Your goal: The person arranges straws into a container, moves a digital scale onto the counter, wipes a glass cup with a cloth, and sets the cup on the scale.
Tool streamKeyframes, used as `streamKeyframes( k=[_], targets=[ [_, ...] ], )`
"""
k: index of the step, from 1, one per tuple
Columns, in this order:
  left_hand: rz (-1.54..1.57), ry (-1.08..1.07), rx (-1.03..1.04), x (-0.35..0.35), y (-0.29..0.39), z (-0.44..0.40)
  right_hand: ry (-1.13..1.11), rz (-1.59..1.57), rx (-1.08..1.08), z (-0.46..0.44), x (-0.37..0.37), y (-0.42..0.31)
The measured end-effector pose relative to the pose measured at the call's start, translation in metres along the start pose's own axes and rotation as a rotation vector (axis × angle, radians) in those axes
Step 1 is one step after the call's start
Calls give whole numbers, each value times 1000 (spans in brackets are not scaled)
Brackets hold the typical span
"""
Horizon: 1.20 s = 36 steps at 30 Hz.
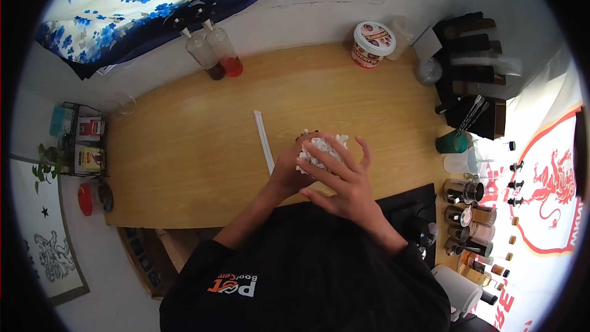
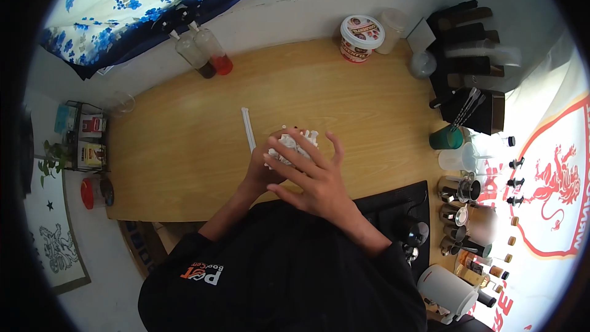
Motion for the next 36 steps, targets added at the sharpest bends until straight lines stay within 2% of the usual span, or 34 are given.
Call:
streamKeyframes(
  k=[1,3,5,7,8,9,10,11,12,13,14,15,16,17,18,19,20,21,24,26,36],
  targets=[
    [100,-19,-31,-1,-1,-1,-137,83,-13,-1,8,0],
    [198,-30,-62,-6,7,-5,-72,33,-9,3,2,-1],
    [194,101,-113,-23,23,-9,-17,-25,-19,7,-3,2],
    [127,174,-162,-38,17,4,450,-278,-11,21,-21,13],
    [67,231,-194,-50,12,12,444,-288,-9,22,-16,17],
    [63,228,-199,-55,0,24,625,-331,145,27,-19,28],
    [74,181,-358,-54,-27,44,804,-367,303,37,-20,40],
    [85,133,-518,-50,-52,62,802,-368,310,46,-16,50],
    [86,129,-524,-48,-64,72,779,-557,488,62,-6,74],
    [15,130,-635,-47,-79,85,747,-744,665,77,8,94],
    [-57,132,-743,-45,-88,94,745,-744,669,86,15,102],
    [-57,132,-747,-42,-90,96,779,-828,753,98,25,111],
    [-192,86,-763,-38,-90,95,813,-911,838,106,34,118],
    [-327,39,-775,-35,-92,94,810,-910,838,112,40,122],
    [-323,40,-778,-29,-94,95,810,-955,890,115,46,122],
    [-411,60,-694,-25,-94,94,809,-1001,940,119,51,123],
    [-499,81,-606,-21,-94,91,807,-997,938,121,54,123],
    [-495,83,-605,-19,-97,91,798,-1010,945,121,57,121],
    [-443,37,-694,-17,-106,91,787,-1025,937,120,59,122],
    [-369,4,-829,-19,-111,93,783,-1034,927,119,60,122],
    [-527,-106,-753,-25,-109,90,845,-1097,921,105,60,118]
  ],
)
Point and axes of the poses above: each hand's wrist, its own z-axis away from the middle knuckle, its own x-axis out of the palm, y = z × x, the point moved 5 cm from there along -z, towards the middle knuckle, and after that the axes turned 9 degrees about -z, right-handed, at the moved point
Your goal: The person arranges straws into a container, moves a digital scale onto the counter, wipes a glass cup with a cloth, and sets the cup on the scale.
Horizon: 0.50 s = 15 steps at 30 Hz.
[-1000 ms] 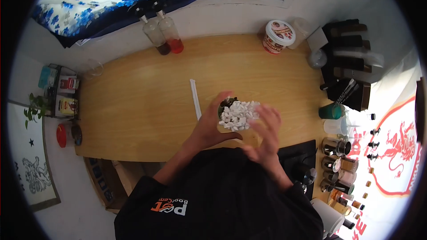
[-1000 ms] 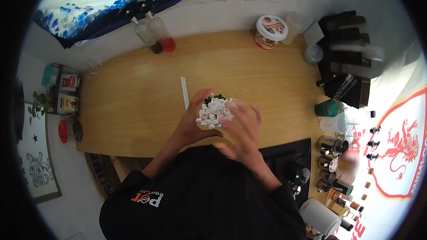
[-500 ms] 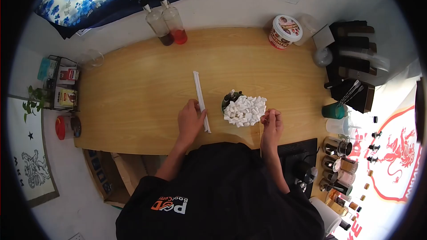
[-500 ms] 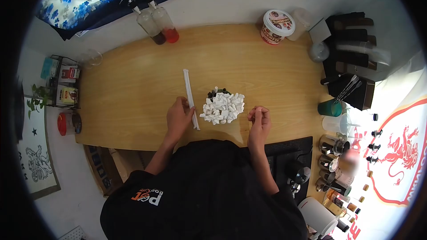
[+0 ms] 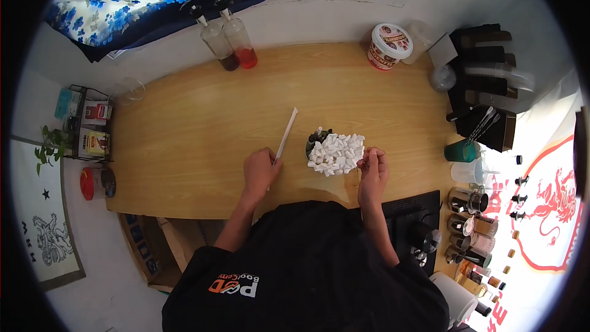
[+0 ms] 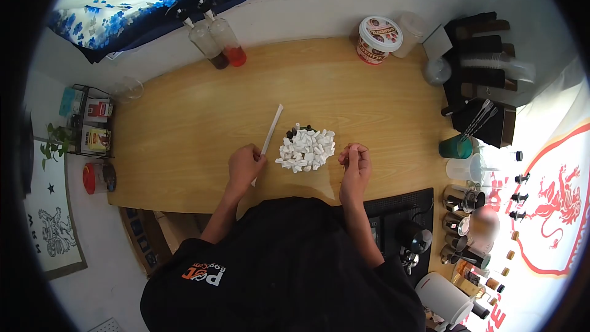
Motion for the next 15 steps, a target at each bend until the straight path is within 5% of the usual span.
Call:
streamKeyframes(
  k=[9,15],
  targets=[
    [146,-22,-66,-18,-5,-8,-66,-68,-95,-15,14,-29],
    [-36,-58,99,-8,4,-2,-78,-112,-143,-28,17,-40]
  ],
)
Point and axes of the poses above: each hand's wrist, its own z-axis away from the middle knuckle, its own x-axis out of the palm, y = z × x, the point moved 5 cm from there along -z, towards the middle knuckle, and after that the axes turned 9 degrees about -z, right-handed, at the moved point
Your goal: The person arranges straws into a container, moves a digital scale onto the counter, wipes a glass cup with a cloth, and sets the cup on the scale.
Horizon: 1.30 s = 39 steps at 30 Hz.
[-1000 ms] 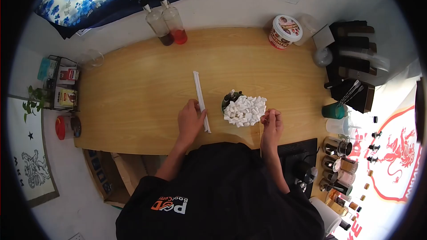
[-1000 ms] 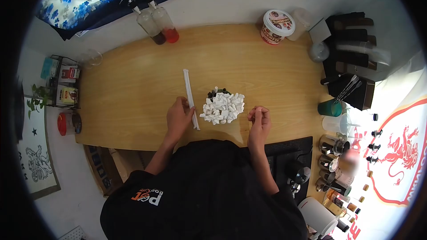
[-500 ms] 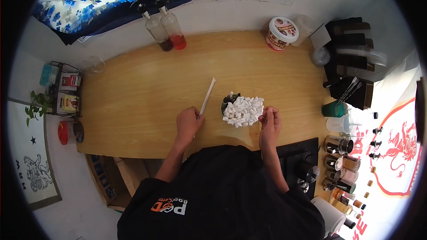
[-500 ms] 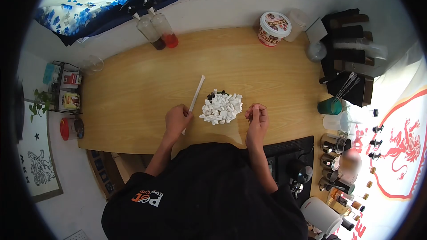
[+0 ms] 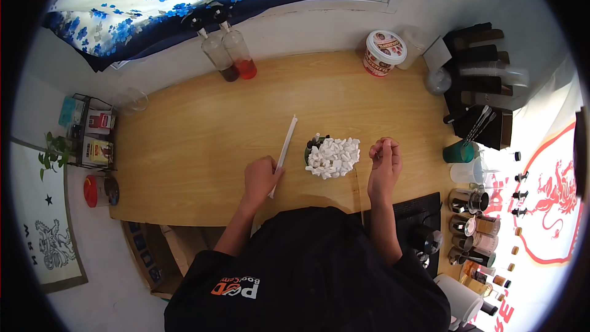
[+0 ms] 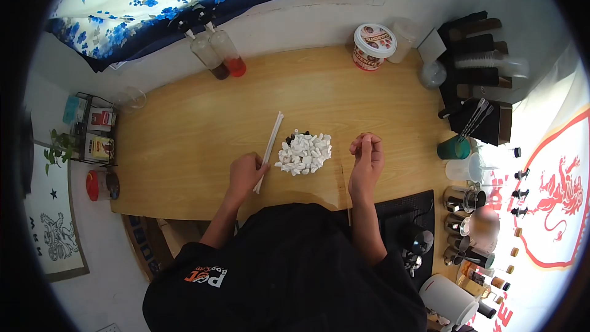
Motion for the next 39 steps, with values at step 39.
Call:
streamKeyframes(
  k=[39],
  targets=[
    [585,-226,638,-151,144,65,-737,514,95,64,119,-117]
  ],
)
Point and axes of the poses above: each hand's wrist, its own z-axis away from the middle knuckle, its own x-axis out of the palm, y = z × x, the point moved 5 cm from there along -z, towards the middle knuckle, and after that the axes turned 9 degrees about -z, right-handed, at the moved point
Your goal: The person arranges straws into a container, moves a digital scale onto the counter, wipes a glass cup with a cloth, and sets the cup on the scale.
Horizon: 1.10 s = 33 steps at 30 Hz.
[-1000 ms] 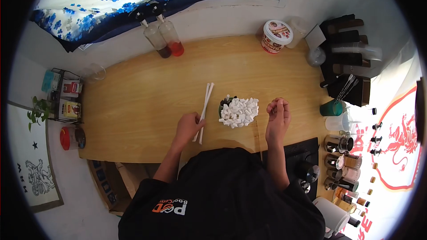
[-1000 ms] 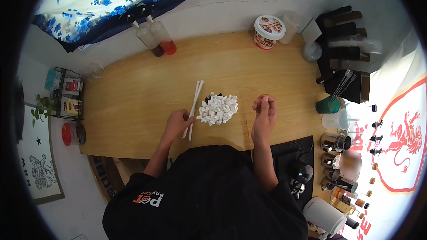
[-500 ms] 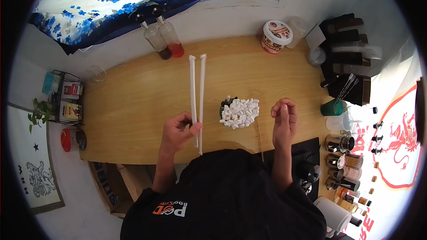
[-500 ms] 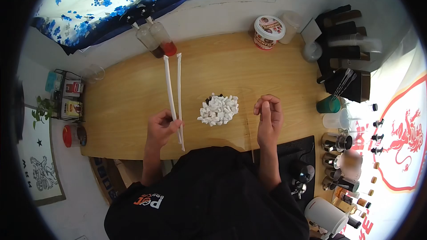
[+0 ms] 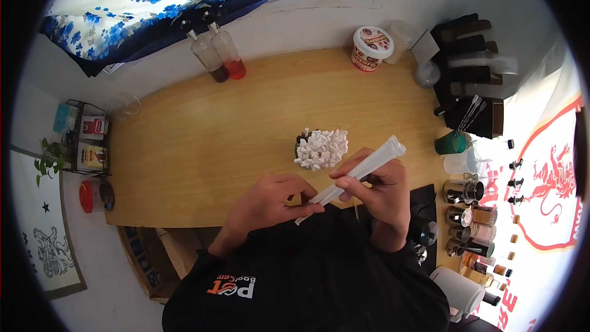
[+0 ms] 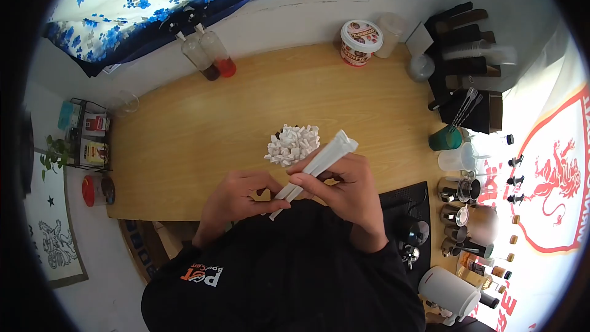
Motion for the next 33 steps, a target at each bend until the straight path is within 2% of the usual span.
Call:
streamKeyframes(
  k=[2,5,9,11,12,14,18,20,23,27,33],
  targets=[
    [-25,49,63,3,-2,3,-8,-94,38,4,-2,0],
    [-71,90,106,7,-7,5,0,-77,-35,9,-4,-1],
    [-68,126,136,11,-8,8,3,-46,-26,13,-11,-5],
    [-101,269,98,1,-16,9,-23,63,-101,14,-20,-13],
    [-102,269,98,1,-21,5,-23,62,-101,14,-25,-13],
    [-243,540,134,-10,-32,-2,26,255,-179,13,-33,-15],
    [-186,416,87,3,-49,-29,1,330,-196,6,-29,-7],
    [-192,295,167,9,-51,-38,-29,458,-219,5,-23,-4],
    [-207,197,188,15,-64,-45,-38,481,-230,5,-16,-4],
    [-212,214,158,14,-60,-45,-66,518,-245,3,-9,-7],
    [-173,209,159,16,-61,-46,-151,757,-334,-12,2,15]
  ],
)
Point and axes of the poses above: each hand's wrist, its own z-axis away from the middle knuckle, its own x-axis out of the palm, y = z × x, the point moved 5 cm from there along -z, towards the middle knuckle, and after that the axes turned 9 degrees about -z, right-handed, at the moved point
